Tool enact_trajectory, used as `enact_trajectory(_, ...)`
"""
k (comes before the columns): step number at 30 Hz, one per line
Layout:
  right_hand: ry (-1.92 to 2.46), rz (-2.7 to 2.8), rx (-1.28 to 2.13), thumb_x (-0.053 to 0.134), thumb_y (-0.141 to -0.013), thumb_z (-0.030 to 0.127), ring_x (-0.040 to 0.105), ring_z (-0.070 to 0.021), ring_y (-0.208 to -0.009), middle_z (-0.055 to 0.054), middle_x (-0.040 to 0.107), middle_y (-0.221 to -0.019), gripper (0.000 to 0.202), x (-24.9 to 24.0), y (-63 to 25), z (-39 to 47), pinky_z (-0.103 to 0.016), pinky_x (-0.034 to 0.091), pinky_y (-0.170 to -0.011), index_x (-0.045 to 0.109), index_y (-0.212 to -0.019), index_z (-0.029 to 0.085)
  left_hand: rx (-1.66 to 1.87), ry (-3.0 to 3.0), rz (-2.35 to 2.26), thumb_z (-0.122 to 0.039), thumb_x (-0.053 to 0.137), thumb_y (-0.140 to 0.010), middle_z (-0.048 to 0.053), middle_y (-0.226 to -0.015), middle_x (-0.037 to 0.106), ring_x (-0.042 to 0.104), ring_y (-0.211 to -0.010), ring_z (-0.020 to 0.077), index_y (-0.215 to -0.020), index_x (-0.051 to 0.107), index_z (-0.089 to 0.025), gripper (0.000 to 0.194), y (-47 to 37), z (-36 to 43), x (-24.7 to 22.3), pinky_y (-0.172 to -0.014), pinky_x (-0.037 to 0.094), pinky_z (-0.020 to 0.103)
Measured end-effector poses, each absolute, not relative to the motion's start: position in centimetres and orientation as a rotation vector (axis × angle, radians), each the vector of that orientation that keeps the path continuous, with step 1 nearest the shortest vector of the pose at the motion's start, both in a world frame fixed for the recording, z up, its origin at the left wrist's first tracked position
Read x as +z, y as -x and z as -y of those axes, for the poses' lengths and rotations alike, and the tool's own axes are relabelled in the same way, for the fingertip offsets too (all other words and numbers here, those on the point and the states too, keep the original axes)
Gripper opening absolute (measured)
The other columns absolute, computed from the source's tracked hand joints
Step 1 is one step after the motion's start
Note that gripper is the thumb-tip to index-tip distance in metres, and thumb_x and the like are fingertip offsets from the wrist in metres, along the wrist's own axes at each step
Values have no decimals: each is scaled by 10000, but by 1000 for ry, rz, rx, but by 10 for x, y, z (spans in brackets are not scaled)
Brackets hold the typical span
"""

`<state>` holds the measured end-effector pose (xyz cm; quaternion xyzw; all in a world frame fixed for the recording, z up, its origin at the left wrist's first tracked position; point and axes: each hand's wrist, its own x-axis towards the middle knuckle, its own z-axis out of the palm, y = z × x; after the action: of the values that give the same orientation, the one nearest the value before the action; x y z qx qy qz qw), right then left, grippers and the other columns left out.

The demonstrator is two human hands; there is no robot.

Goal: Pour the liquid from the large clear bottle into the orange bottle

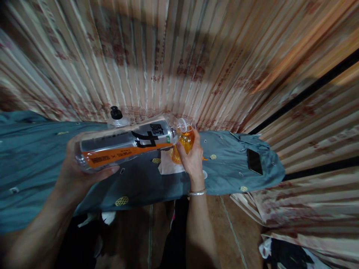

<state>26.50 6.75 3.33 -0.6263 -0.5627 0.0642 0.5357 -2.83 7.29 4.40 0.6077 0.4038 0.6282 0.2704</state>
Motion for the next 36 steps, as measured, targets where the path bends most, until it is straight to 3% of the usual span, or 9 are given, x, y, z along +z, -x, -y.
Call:
enact_trajectory(4, 1513, 1329, 159, 775, -800, 606, 648, -389, -1340, -187, 684, -1444, 821, 27, -272, -72, -617, 476, -1181, 540, -1470, 194, 1579, -1510, -1127, -374, 1010, -444, 37, -1232, 692, 705, -1148, 259, -1263, 583, -245, 933, 26, -72, 40, -1062, 603, 461)
enact_trajectory(8, 1523, 1363, 168, 849, -726, 555, 674, -392, -1304, -194, 692, -1433, 899, 21, -282, -76, -600, 507, -1154, 535, -1484, 188, 1510, -1472, -1134, -332, 996, -510, 53, -1228, 681, 693, -1159, 270, -1259, 568, -236, 867, 24, -68, 41, -1030, 619, 445)
enact_trajectory(13, 1553, 1323, 125, 859, -696, 533, 714, -395, -1230, -205, 721, -1383, 919, 20, -280, -77, -595, 547, -1101, 535, -1477, 175, 1398, -1347, -1159, -356, 1000, -471, 70, -1186, 703, 707, -1146, 320, -1183, 598, -248, 825, 19, -68, 34, -1022, 626, 497)
enact_trajectory(19, 1574, 1267, 104, 824, -690, 595, 702, -407, -1254, -198, 727, -1364, 936, 25, -270, -75, -626, 537, -1108, 515, -1470, 178, 1308, -1240, -1142, -326, 987, -484, 88, -1260, 739, 722, -1219, 351, -1238, 562, -248, 869, 10, -65, 22, -1103, 581, 587)
enact_trajectory(25, 1569, 1250, 108, 826, -667, 641, 693, -421, -1269, -224, 710, -1387, 967, 25, -270, -76, -638, 517, -1129, 529, -1451, 157, 1248, -1209, -1127, -278, 974, -520, 116, -1301, 744, 718, -1258, 361, -1220, 553, -229, 819, 6, -65, 13, -1145, 555, 593)
enact_trajectory(31, 1566, 1250, 98, 826, -689, 678, 710, -403, -1246, -205, 723, -1373, 989, 23, -270, -76, -621, 523, -1128, 510, -1479, 174, 1253, -1192, -1078, -291, 985, -475, 74, -1292, 745, 762, -1173, 340, -1326, 475, -294, 993, 0, -67, -2, -1049, 630, 555)
enact_trajectory(36, 1546, 1266, 79, 812, -722, 693, 690, -392, -1277, -203, 705, -1401, 957, 20, -270, -76, -609, 509, -1144, 511, -1476, 186, 1243, -1220, -1077, -279, 991, -458, 65, -1201, 770, 771, -1147, 351, -1202, 538, -274, 872, -2, -69, -10, -1045, 635, 560)
